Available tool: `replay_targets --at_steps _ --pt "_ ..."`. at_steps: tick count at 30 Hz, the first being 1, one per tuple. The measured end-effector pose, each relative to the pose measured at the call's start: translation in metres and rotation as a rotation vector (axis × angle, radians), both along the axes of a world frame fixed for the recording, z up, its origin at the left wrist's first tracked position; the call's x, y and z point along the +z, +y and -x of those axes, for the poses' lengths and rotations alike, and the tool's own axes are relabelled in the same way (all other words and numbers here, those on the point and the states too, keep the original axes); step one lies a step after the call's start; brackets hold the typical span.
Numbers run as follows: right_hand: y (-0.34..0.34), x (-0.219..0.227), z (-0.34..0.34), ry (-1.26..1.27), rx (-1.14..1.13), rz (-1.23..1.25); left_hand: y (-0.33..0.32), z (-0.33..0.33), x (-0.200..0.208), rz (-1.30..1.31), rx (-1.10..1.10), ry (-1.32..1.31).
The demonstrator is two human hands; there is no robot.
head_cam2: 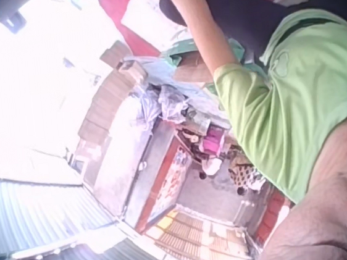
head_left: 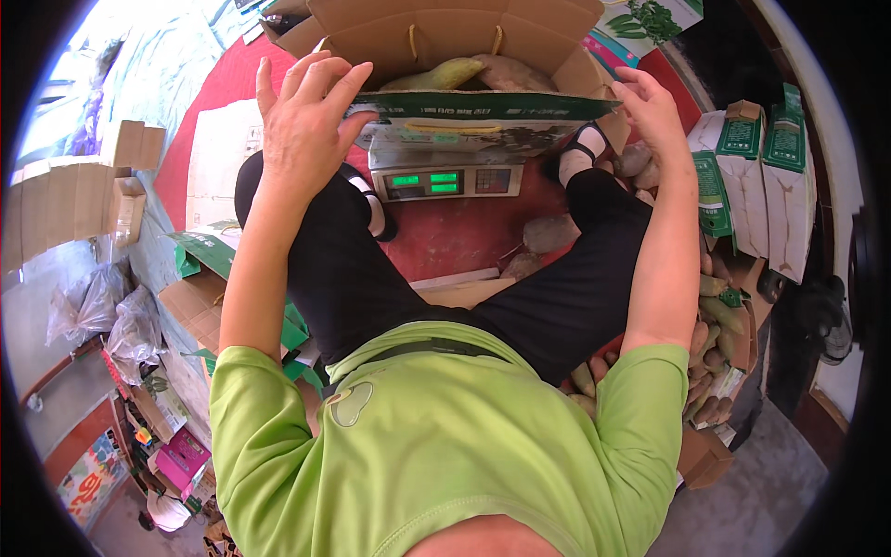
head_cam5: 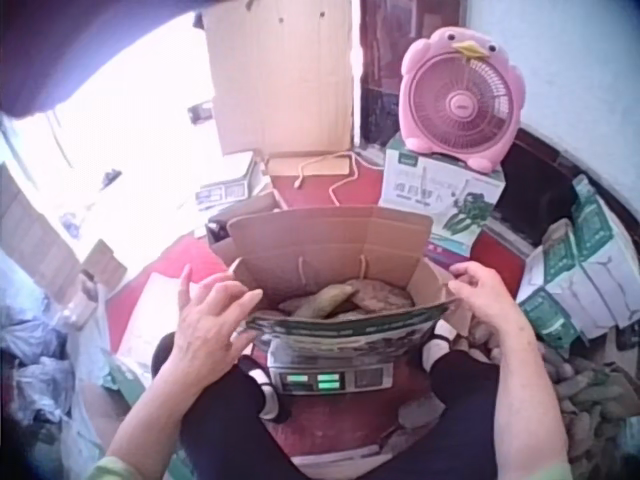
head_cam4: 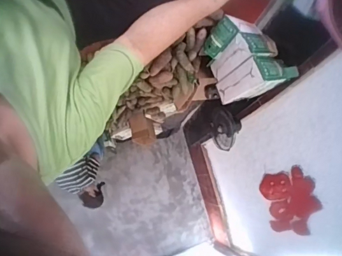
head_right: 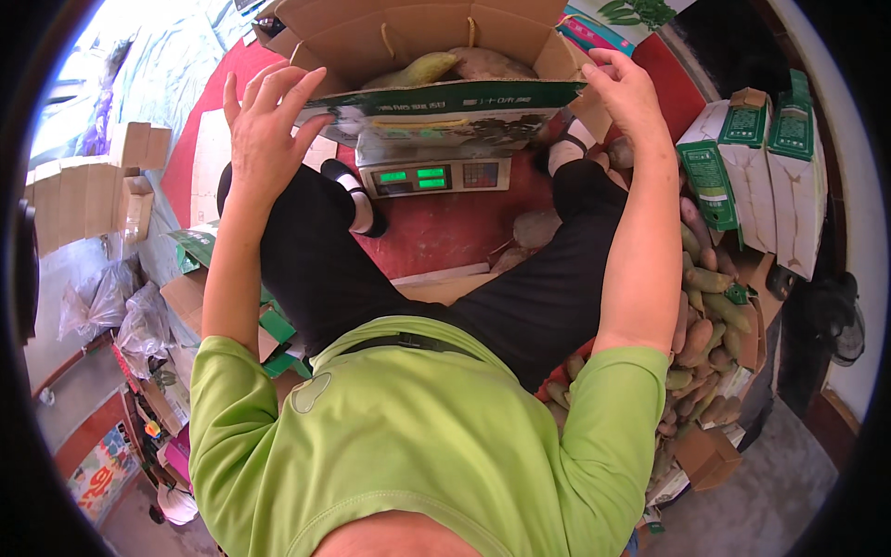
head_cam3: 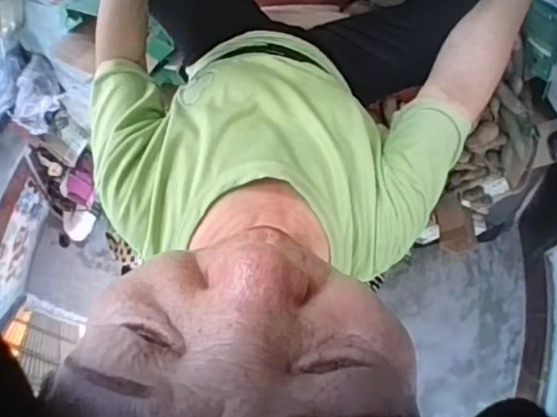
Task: Sort and pack radishes into cardboard boxes and weigh them on a scale.
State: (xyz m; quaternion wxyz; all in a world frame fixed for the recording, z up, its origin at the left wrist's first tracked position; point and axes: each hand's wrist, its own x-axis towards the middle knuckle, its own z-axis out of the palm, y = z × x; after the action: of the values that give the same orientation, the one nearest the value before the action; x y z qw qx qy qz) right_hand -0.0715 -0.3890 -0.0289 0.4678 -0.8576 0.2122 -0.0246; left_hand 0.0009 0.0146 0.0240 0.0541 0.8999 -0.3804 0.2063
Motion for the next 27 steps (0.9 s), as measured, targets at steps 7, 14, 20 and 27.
replay_targets --at_steps 7,14,20,27 --pt "0.009 0.005 -0.008 -0.02 -0.01 -0.042 0.002 -0.004 -0.016 0.039 0.006 -0.047" --pt "0.015 0.007 -0.013 -0.053 0.005 -0.012 -0.001 -0.004 -0.018 0.091 -0.027 -0.019" --pt "0.028 0.011 -0.02 -0.115 -0.032 0.05 0.002 -0.006 -0.019 0.11 -0.034 0.004" --pt "0.032 0.011 -0.024 -0.186 -0.075 0.013 0.002 -0.005 -0.018 0.114 -0.033 0.013"
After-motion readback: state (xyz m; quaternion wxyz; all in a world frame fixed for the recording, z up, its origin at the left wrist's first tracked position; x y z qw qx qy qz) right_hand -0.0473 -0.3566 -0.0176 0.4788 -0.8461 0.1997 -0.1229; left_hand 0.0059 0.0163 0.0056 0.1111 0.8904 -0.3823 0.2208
